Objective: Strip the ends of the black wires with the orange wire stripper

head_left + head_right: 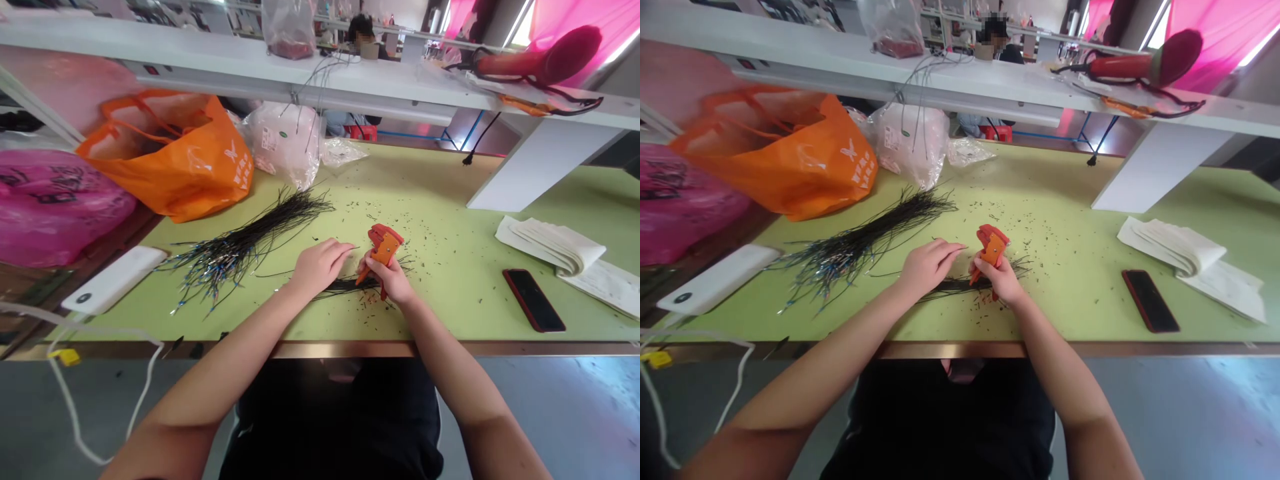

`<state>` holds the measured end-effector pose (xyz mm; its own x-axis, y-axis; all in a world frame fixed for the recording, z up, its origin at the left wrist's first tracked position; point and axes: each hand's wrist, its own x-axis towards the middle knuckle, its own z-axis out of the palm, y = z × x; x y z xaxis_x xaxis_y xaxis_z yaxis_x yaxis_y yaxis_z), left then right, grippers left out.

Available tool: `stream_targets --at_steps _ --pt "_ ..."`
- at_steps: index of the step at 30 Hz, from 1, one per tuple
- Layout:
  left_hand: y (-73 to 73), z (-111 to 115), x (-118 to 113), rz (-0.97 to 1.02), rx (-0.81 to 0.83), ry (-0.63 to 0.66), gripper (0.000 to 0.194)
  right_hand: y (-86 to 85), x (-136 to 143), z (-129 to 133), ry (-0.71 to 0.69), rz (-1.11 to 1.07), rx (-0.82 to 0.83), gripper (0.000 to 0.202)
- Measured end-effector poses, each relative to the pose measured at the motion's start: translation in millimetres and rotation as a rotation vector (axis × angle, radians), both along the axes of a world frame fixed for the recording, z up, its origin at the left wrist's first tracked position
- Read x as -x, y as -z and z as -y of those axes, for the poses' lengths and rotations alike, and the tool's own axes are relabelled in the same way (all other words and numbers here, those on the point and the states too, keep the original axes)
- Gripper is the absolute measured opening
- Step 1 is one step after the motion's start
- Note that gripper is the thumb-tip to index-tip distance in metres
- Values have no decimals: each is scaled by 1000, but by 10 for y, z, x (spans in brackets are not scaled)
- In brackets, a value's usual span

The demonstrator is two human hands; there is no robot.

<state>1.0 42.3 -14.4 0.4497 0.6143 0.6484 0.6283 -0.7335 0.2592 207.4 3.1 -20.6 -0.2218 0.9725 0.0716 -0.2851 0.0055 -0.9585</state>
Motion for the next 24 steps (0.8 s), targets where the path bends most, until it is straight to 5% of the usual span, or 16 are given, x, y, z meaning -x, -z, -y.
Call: stream_targets --at_steps 6,10,16,24 --pt "125 -1 92 176 167 -62 27 -33 -92 13 -348 -102 201 40" --pt "74 75 153 217 173 -59 26 -33 -115 17 -494 -66 262 41" --pt "-62 129 229 167 98 -20 22 19 -150 34 -538 -115 287 44" --pt "-56 180 179 152 -8 -8 18 -1 -151 44 -583 -128 288 41"
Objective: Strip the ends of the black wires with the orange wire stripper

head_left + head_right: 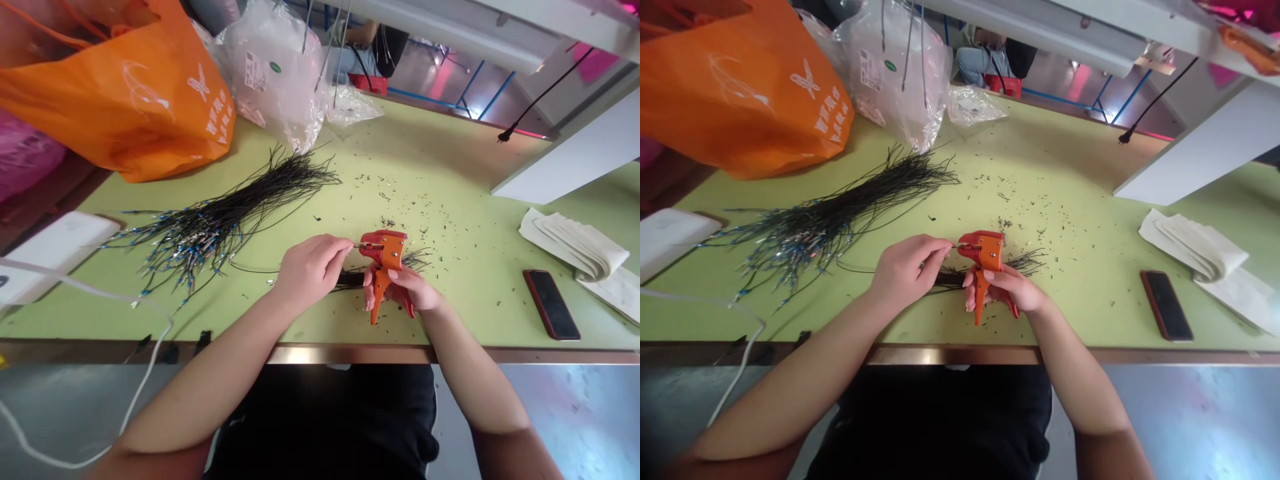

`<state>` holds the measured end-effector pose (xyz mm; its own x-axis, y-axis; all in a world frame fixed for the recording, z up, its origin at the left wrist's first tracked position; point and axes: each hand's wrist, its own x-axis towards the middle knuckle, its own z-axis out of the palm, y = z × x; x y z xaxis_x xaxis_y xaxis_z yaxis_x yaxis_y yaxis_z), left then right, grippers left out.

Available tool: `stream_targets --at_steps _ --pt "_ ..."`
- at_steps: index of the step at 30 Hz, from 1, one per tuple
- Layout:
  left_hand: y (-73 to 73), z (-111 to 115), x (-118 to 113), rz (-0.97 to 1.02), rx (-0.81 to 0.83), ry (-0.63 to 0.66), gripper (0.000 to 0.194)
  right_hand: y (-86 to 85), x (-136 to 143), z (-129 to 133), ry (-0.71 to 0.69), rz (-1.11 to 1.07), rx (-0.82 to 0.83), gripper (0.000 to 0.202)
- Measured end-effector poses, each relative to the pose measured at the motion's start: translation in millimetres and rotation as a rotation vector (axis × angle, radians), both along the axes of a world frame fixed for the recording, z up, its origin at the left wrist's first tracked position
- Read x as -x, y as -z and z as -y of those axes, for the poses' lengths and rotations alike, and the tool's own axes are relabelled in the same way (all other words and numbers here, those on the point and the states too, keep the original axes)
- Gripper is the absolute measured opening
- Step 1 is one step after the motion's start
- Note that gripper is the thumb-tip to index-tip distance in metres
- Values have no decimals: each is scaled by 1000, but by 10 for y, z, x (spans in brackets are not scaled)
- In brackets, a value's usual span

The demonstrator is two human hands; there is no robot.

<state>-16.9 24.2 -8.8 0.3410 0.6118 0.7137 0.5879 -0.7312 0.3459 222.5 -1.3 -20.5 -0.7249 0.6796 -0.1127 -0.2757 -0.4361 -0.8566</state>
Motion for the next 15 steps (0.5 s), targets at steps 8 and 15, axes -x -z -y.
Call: stream_targets --at_steps 8,15 --pt "5 3 -3 -25 -20 -29 14 9 -8 -2 -12 42 -4 40" --pt "-5 12 -8 -65 -45 -48 14 -16 4 -5 -6 67 -9 37"
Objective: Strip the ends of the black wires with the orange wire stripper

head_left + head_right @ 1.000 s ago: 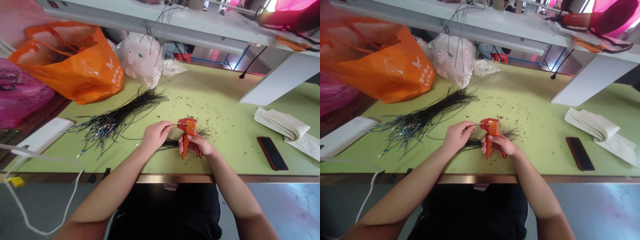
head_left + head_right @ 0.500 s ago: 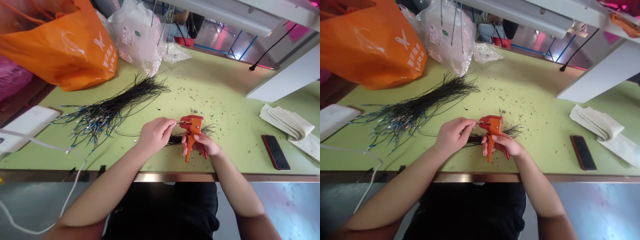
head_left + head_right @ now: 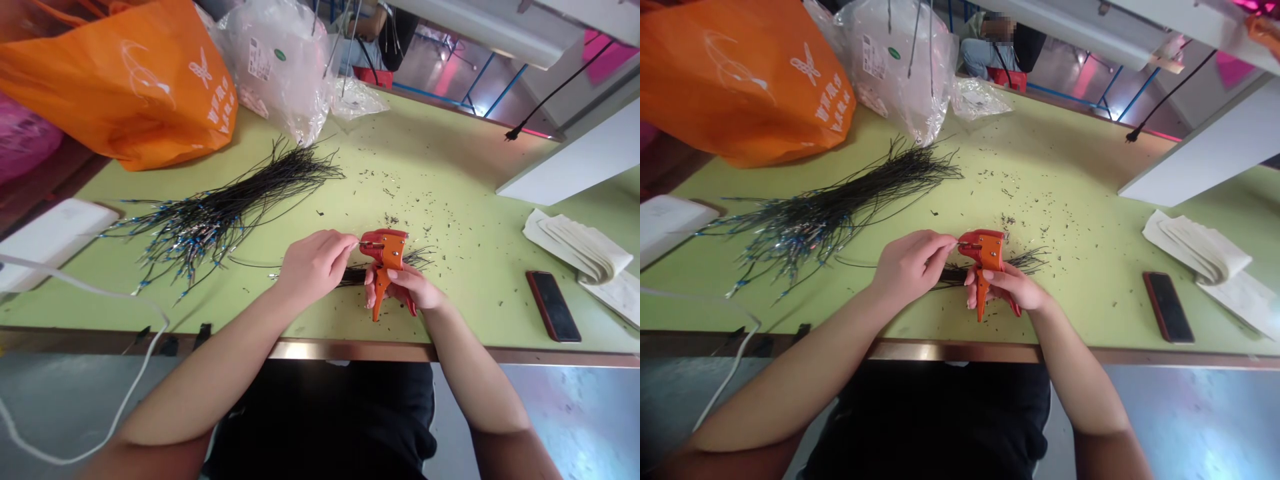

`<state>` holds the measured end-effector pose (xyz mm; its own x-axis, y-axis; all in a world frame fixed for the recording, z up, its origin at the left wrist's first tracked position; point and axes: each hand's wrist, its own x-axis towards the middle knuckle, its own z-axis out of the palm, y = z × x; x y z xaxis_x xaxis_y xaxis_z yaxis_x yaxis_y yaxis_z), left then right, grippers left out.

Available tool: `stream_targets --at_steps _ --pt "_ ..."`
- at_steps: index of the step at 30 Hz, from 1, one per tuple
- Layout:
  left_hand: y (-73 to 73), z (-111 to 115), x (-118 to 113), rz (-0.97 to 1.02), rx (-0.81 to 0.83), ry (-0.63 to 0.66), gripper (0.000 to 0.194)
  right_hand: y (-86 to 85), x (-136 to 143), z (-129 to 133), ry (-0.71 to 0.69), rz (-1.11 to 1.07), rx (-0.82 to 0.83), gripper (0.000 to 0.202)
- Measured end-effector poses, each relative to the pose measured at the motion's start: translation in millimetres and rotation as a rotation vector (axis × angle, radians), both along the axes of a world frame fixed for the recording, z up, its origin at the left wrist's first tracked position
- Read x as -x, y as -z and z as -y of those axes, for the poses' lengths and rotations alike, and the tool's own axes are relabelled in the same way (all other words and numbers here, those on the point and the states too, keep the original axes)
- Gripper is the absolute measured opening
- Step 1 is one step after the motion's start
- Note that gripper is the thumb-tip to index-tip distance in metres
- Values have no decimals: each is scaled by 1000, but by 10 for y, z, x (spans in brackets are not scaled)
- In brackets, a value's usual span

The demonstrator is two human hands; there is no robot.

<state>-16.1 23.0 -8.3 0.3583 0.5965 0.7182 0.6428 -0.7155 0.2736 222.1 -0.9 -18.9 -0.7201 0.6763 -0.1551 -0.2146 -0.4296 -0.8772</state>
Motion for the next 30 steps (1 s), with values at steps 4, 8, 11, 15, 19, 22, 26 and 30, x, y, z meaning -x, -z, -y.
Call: stream_targets --at_steps 4,8,11,15,19,22,26,30 --pt "8 3 2 -3 8 7 14 -10 20 -2 4 10 7 37" --pt "10 11 4 -20 30 -7 16 -21 36 7 21 8 23 36" --pt "5 17 5 -25 47 -8 18 -27 37 20 41 31 6 36" --pt "2 19 6 -22 41 -7 16 -26 31 30 54 77 -1 37" --pt "4 17 8 -9 36 3 15 -30 34 28 84 110 -10 39" --pt "4 14 7 1 39 10 15 -36 40 25 87 135 -20 39" --pt "3 16 4 -6 50 10 15 -36 48 28 79 112 -3 38" --pt "-4 23 2 -19 69 1 19 -26 54 33 82 93 0 39"
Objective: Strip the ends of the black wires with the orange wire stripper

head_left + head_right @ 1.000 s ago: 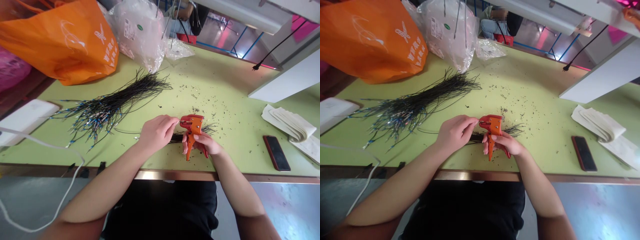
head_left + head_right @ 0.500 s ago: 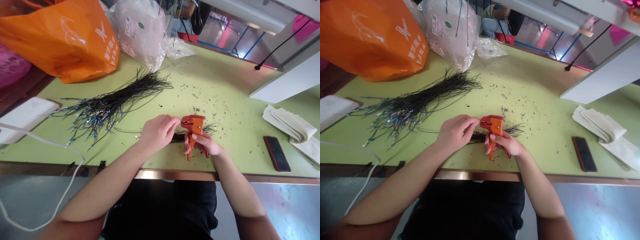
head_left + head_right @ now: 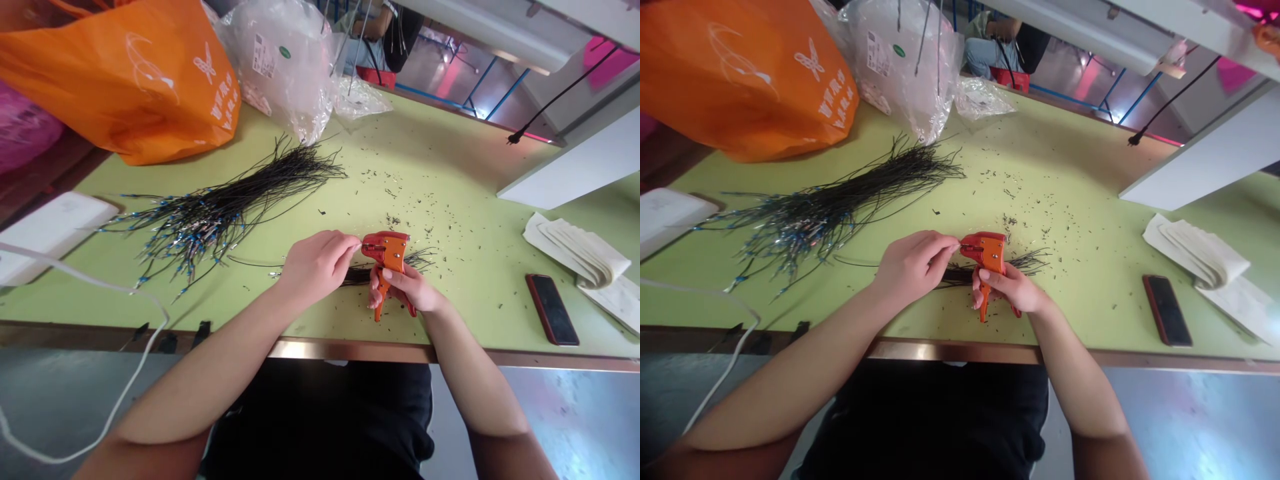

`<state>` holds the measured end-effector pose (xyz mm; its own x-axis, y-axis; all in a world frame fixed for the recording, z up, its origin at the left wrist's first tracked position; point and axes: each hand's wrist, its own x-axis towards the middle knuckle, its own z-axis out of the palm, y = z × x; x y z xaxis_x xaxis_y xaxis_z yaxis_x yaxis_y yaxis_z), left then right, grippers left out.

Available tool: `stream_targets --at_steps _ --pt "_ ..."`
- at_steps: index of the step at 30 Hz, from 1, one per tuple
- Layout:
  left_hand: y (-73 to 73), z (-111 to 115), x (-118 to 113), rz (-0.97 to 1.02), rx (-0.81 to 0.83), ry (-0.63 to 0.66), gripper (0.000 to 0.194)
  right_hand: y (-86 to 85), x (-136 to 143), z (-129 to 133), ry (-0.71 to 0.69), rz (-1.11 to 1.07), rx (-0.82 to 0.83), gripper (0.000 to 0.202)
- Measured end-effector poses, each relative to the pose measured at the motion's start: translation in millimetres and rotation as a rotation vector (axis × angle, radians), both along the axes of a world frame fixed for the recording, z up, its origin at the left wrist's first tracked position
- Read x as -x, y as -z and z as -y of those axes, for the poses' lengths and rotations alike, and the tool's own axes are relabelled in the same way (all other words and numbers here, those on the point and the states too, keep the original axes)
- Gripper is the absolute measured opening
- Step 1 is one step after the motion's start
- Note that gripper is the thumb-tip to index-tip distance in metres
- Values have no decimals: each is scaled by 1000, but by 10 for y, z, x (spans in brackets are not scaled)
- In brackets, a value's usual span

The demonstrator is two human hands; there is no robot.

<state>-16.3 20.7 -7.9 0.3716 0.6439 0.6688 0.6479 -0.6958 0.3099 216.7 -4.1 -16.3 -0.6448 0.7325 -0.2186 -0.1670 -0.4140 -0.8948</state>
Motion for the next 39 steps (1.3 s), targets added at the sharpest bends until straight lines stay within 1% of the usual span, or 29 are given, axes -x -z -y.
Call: stream_targets --at_steps 10,17,23,32,39 --pt "-2 -1 2 0 -12 3 17 28 -10 2 23 55 -59 45" --pt "14 4 6 -11 29 -8 18 22 12 4 56 83 -35 46" --pt "9 5 17 -14 30 -9 17 -3 35 14 62 92 -50 48" --pt "14 5 21 5 44 -8 16 69 93 59 124 117 -106 50" --pt "10 22 35 -13 75 -16 26 62 157 96 158 106 -134 51"
